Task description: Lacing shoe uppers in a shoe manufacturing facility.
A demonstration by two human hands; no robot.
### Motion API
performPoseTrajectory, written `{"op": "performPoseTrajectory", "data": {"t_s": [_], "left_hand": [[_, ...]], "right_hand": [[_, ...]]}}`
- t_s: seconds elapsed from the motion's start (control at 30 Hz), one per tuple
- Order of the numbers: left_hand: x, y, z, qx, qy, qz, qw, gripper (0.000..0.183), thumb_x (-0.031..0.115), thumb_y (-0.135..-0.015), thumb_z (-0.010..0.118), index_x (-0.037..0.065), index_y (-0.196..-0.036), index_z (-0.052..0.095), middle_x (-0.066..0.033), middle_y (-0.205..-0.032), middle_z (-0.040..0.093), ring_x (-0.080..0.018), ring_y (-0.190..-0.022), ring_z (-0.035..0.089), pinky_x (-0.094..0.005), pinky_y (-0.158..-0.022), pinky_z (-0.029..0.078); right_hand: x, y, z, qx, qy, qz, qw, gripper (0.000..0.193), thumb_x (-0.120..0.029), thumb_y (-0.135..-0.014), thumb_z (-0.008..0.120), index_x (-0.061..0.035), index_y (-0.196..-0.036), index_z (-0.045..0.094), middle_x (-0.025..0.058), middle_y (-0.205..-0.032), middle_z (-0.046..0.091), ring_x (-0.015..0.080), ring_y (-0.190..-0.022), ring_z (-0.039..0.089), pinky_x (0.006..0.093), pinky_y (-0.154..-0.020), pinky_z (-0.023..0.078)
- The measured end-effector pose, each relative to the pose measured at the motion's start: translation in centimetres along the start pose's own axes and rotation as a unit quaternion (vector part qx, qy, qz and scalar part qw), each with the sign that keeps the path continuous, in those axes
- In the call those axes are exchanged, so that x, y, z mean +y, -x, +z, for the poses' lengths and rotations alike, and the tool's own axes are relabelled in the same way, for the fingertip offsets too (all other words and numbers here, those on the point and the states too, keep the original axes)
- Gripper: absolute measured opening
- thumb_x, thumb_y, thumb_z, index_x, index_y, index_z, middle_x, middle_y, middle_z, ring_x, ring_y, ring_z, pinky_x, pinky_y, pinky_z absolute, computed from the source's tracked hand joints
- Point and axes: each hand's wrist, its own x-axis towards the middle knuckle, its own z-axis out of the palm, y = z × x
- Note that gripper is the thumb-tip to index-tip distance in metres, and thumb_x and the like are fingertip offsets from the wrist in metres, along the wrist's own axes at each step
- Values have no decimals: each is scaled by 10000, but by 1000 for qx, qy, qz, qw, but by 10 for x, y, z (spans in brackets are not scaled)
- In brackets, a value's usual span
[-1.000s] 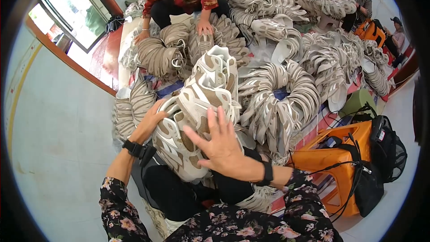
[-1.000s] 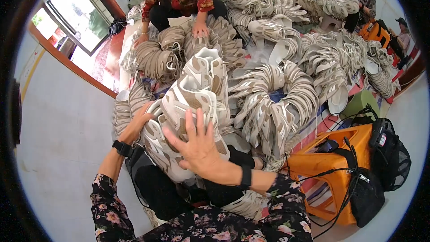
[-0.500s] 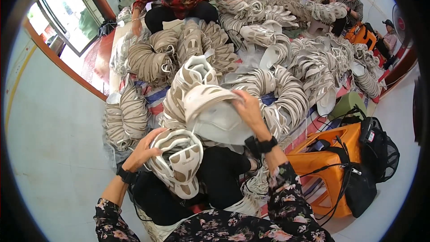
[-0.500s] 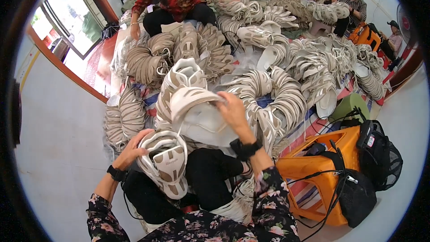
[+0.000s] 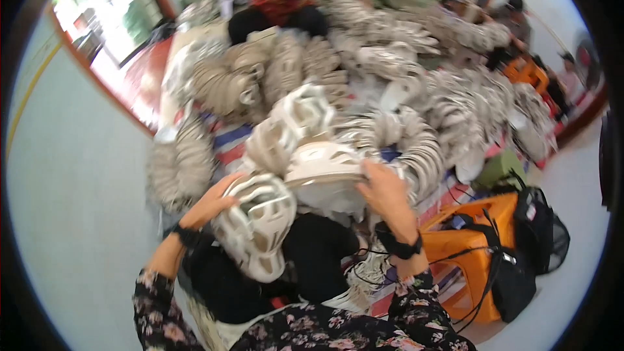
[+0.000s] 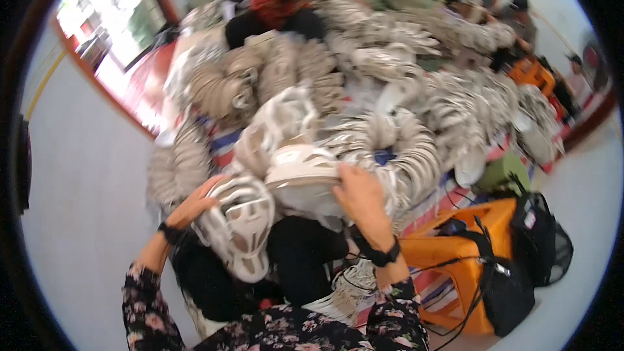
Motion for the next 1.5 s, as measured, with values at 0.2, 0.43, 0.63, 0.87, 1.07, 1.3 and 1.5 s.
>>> {"op": "performPoseTrajectory", "data": {"t_s": [0.2, 0.43, 0.63, 0.87, 1.07, 1.3, 1.5], "left_hand": [[-22, -4, 2, 3, -78, 116, 990, 626, 226, -773, 554, 39, -1335, 349, -146, -1358, 359, -250, -1274, 308, -340, -1064, 205], [-31, -11, 13, 76, -167, 124, 975, 620, 294, -765, 558, 22, -1293, 379, -197, -1278, 427, -313, -1189, 397, -366, -1007, 289], [-30, -5, 8, 47, -138, 125, 981, 619, 291, -746, 552, 23, -1279, 388, -208, -1235, 449, -332, -1168, 408, -375, -986, 313], [-26, 1, 6, 30, -170, 143, 975, 648, 324, -749, 557, 24, -1296, 381, -199, -1286, 418, -335, -1201, 378, -386, -1009, 293], [-15, 14, 8, 22, -86, 89, 992, 635, 320, -769, 562, 40, -1303, 365, -224, -1280, 409, -347, -1224, 345, -387, -1014, 281], [38, 201, 34, 164, 291, -18, 942, 780, 353, -810, 580, 97, -1407, 147, -180, -1397, 286, -265, -1327, 235, -433, -1045, 235], [-31, 193, 112, 392, 421, -13, 818, 713, 400, -845, 567, 66, -1368, 217, -170, -1308, 378, -262, -1221, 377, -406, -987, 333]], "right_hand": [[-63, 29, -19, -134, -217, -63, 965, 289, -189, -792, 620, -23, -1024, 571, 159, -880, 605, 338, -811, 580, 378, -743, 449], [-74, -5, 70, -393, -510, 190, 741, 492, -443, -934, 385, 15, -915, 563, 75, -928, 578, 169, -853, 548, 293, -794, 450], [-75, -2, 79, -351, -583, 224, 698, 428, -406, -938, 408, -4, -1036, 516, 126, -1058, 574, 200, -972, 565, 365, -865, 455], [-71, -20, 116, -398, -617, 118, 669, 440, -315, -926, 475, -51, -1273, 419, 102, -1246, 495, 194, -1119, 504, 353, -952, 416], [-68, -35, 148, -399, -696, 184, 567, 521, -331, -850, 601, -57, -1259, 432, 91, -1196, 513, 184, -1082, 519, 346, -901, 458], [-31, -29, 160, -423, -684, 105, 585, 603, -376, -891, 511, -68, -1364, 298, 84, -1342, 391, 186, -1215, 402, 345, -1017, 342], [-27, -39, 168, -430, -679, 137, 579, 626, -402, -903, 475, -78, -1390, 252, 97, -1350, 378, 191, -1211, 405, 341, -994, 364]]}}
